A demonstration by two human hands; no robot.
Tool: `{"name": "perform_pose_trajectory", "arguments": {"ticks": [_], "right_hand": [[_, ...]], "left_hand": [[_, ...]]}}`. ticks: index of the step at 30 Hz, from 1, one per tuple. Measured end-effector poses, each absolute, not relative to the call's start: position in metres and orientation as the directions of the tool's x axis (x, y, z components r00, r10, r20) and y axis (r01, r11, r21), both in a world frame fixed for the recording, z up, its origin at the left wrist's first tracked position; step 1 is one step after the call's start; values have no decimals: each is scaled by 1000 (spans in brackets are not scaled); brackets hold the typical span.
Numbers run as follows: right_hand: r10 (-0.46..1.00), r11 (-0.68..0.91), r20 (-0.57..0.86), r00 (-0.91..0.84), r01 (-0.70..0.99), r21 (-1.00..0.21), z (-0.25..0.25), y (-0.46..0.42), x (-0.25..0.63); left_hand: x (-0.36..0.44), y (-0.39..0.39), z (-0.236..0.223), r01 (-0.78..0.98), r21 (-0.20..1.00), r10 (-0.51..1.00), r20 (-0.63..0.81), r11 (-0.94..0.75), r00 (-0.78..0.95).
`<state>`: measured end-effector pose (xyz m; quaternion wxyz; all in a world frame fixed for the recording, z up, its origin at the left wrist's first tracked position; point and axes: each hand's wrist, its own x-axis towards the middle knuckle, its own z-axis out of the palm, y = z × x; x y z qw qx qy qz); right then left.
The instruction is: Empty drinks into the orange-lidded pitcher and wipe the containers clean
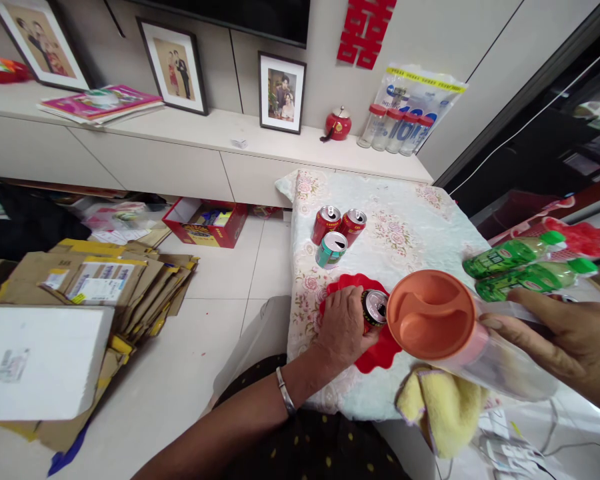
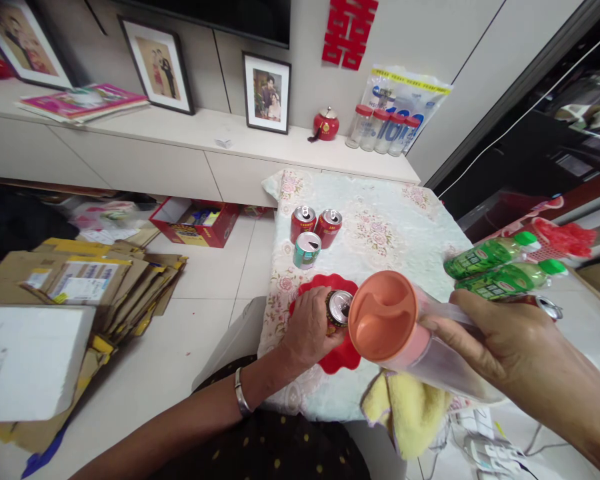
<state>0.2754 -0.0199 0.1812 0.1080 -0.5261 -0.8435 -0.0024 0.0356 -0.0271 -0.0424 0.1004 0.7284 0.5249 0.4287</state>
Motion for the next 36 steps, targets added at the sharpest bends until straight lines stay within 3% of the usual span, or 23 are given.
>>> {"name": "perform_pose_trajectory", "arguments": {"ticks": [26,36], "right_hand": [[889,441,177,-422,893,-85,179,-20,283],[892,438,183,-413,890,-128,175,-18,283]], "left_hand": [[35,-27,-40,694,573,839,537,-436,84],[34,-27,-40,692,571,841,533,-441,95]]}}
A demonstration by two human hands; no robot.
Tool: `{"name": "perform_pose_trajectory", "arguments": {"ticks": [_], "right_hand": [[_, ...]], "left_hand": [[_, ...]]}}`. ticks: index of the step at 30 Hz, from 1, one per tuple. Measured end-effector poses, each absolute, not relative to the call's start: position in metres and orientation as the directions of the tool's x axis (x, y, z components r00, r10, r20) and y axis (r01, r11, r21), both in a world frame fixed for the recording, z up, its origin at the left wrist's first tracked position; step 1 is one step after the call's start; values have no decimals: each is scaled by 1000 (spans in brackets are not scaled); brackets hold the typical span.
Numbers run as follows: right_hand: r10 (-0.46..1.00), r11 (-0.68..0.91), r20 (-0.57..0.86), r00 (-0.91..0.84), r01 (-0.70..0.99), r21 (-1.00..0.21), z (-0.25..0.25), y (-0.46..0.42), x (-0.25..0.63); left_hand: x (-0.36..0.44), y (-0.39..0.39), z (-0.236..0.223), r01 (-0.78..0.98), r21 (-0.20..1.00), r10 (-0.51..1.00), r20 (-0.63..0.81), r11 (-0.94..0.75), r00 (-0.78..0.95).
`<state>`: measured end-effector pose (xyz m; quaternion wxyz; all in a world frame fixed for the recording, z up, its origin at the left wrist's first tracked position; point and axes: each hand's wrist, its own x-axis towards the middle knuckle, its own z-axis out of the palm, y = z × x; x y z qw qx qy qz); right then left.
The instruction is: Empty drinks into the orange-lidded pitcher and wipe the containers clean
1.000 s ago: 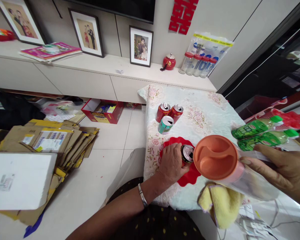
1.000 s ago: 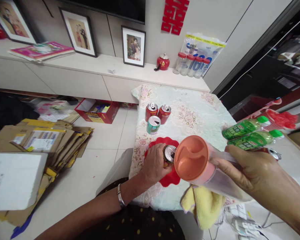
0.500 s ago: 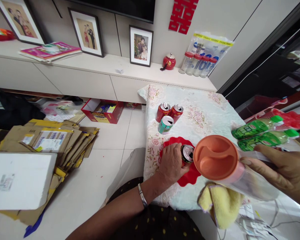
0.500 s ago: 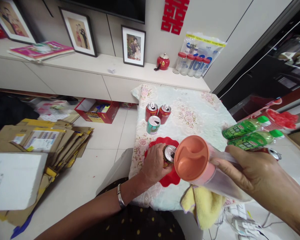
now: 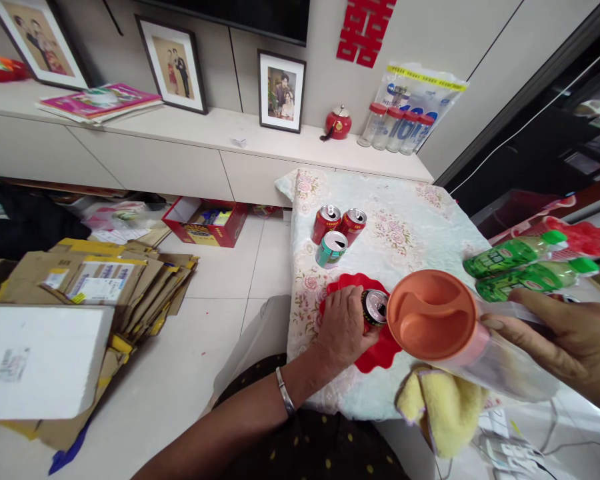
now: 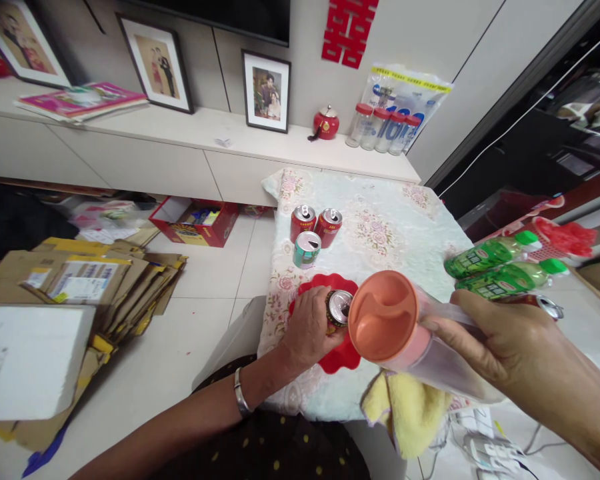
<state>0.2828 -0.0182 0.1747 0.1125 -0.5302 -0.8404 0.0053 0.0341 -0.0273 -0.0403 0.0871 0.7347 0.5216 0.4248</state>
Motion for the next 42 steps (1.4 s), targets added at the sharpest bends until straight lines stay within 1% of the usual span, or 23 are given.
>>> {"name": "perform_pose_trajectory", "arguments": {"ticks": [20,32,38,42], "right_hand": [[904,417,154,-398,901,-122,176,-19,285],[899,429,154,-410,896,-116,176,-19,285],[903,420,163,-398,896,-142,178,-19,283],[901,424,166,-402,896,-135,178,-20,284]], "left_hand": [[34,-27,-41,680,586,852,512,-442,112],[34,-27,-42,682,590,857,504,-432,106],[34,-27,-42,679,594,859,501,-432,108],[34,-27,-41,677,602,865,490,-425,107]]}}
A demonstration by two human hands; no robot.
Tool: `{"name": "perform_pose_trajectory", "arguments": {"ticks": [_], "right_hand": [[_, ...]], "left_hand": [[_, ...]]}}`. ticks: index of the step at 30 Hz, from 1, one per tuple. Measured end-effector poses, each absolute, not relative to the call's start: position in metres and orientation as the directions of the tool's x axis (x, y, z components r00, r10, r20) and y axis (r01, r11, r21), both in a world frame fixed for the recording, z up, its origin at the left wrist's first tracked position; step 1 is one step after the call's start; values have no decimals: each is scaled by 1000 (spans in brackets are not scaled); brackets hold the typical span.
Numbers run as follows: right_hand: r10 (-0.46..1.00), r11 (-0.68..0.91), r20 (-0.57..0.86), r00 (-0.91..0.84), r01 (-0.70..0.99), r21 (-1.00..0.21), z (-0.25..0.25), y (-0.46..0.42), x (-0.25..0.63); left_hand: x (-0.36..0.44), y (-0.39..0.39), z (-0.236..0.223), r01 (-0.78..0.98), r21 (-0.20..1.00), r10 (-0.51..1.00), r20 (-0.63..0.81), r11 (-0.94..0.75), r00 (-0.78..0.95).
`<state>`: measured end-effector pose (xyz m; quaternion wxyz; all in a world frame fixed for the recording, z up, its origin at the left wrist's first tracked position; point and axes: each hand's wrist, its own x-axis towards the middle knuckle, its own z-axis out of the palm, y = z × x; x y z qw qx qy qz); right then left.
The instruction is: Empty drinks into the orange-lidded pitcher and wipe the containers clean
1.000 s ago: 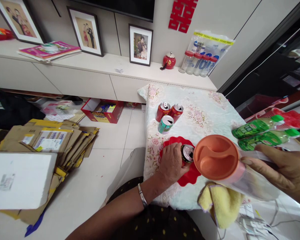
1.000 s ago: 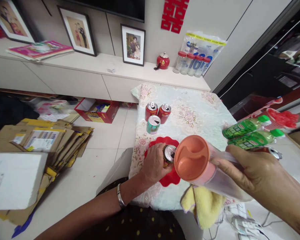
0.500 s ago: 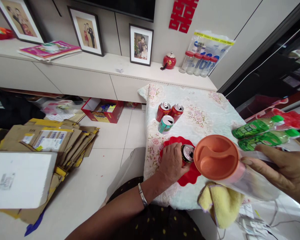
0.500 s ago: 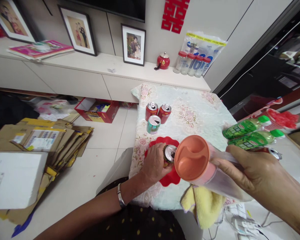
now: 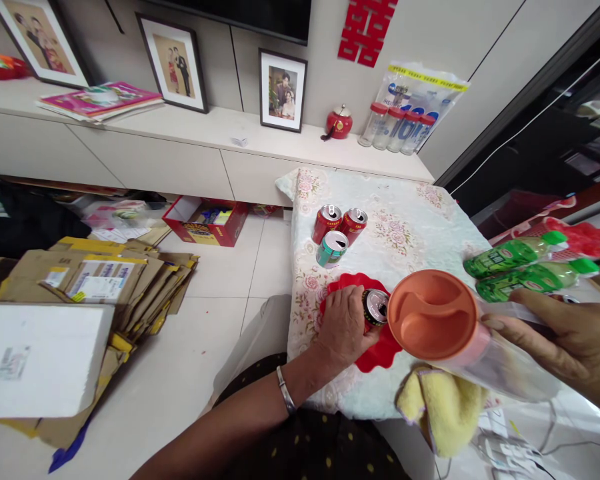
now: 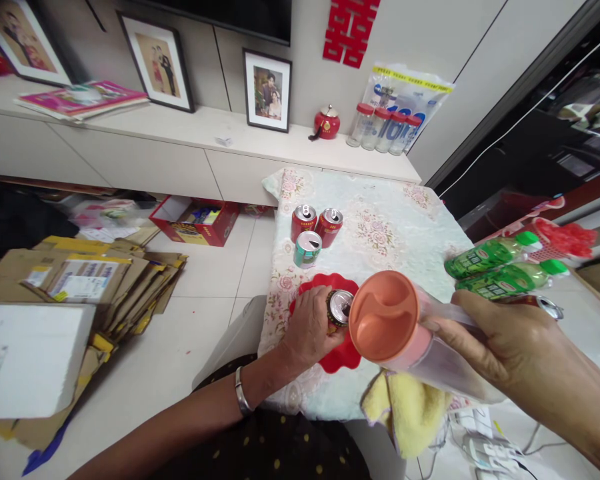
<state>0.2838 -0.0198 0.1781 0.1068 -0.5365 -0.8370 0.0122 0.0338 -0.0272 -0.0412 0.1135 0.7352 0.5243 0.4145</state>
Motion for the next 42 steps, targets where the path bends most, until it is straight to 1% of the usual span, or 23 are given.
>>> {"name": "perform_pose_trajectory", "arguments": {"ticks": [8,20,22,24,27,30,34,39,42], "right_hand": [[910,405,136,-391,908,-103,176,-21,289],[905,416,148,-398,900,-125,177,-20,289],[890,448,155,-429,886,-117,179,-19,283],[855,514,144,-499,851,-102,181,-16,267],[785,619,74,-615,779,-96,182,-13,233],[757,653,46,-652,751,-103,182,-13,212],[784,621,70,-617,778,-97,181,-16,233],[874,479,154,-462,872,-101,179,-19,281],[888,451,155,-434,887,-103,177,-19,291]], "left_hand": [[34,-28,-40,670,612,872,478,-421,111],[33,-28,-39,672,607,871,477,-423,118],[33,-27,-39,672,609,872,475,-421,117],[33,-27,-40,670,612,874,472,-421,117],[33,-27,-40,667,616,876,469,-419,117],[33,-27,-39,663,622,878,464,-417,117],[33,-28,-39,660,625,880,460,-417,120],[33,-28,-39,662,621,877,465,-420,121],[33,-28,-39,665,618,876,467,-420,119]]}}
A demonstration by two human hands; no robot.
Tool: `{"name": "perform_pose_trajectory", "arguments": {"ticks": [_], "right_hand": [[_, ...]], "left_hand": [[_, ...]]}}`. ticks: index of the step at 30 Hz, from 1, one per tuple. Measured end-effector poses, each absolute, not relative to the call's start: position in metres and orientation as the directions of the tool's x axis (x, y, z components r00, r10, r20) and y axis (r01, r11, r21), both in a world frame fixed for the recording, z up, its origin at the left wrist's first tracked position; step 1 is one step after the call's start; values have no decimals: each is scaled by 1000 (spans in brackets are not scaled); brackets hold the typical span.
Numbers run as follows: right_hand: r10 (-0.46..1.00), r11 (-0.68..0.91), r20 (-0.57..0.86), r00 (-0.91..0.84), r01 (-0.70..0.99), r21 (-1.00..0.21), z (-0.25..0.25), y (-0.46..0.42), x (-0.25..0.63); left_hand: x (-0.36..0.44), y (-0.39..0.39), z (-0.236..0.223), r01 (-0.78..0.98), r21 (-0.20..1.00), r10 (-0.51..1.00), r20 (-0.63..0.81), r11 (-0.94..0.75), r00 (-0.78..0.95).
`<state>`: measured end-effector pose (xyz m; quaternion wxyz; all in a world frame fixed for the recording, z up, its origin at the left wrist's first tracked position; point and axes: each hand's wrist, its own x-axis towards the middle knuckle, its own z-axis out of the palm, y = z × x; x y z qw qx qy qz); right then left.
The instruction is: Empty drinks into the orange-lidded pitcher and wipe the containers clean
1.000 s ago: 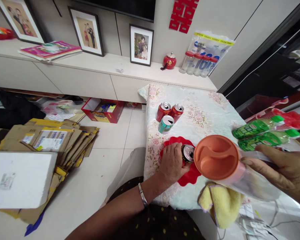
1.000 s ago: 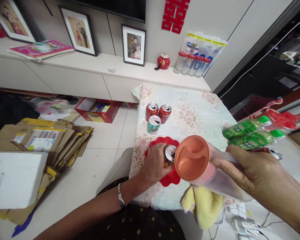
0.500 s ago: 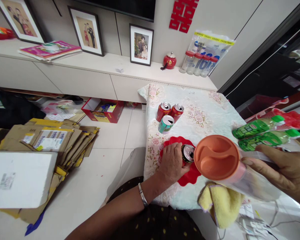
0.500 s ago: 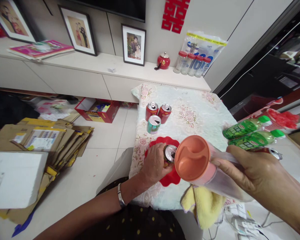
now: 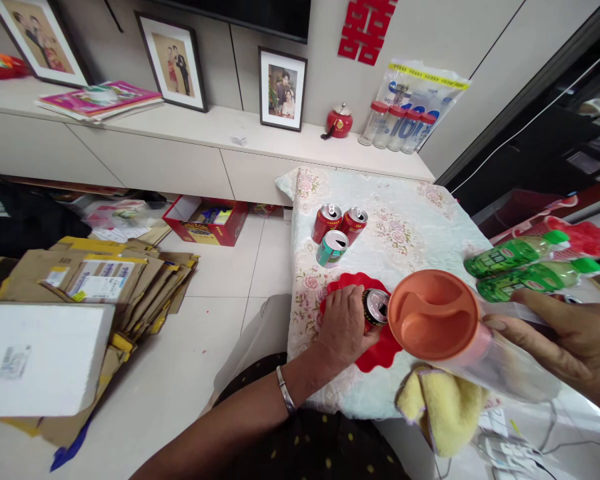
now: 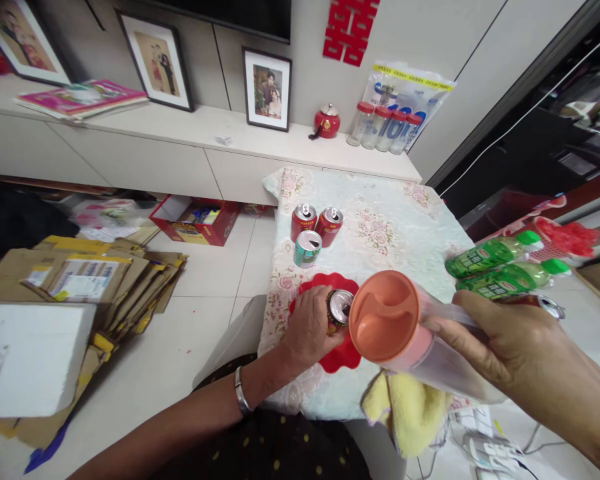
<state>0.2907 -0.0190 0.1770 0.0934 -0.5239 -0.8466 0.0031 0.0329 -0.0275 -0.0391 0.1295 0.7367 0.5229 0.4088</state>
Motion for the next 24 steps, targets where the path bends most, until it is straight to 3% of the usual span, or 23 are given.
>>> {"name": "perform_pose_trajectory", "arguments": {"ticks": [9,24], "right_hand": [[918,391,123,-377,911,-128,176,-20,286],[901,428,129,-415,898,-101,177,-20,291]], "left_hand": [[32,-28,-39,665,616,875,469,-423,121],[33,-28,-35,678,594,864,487,-433,126]]}}
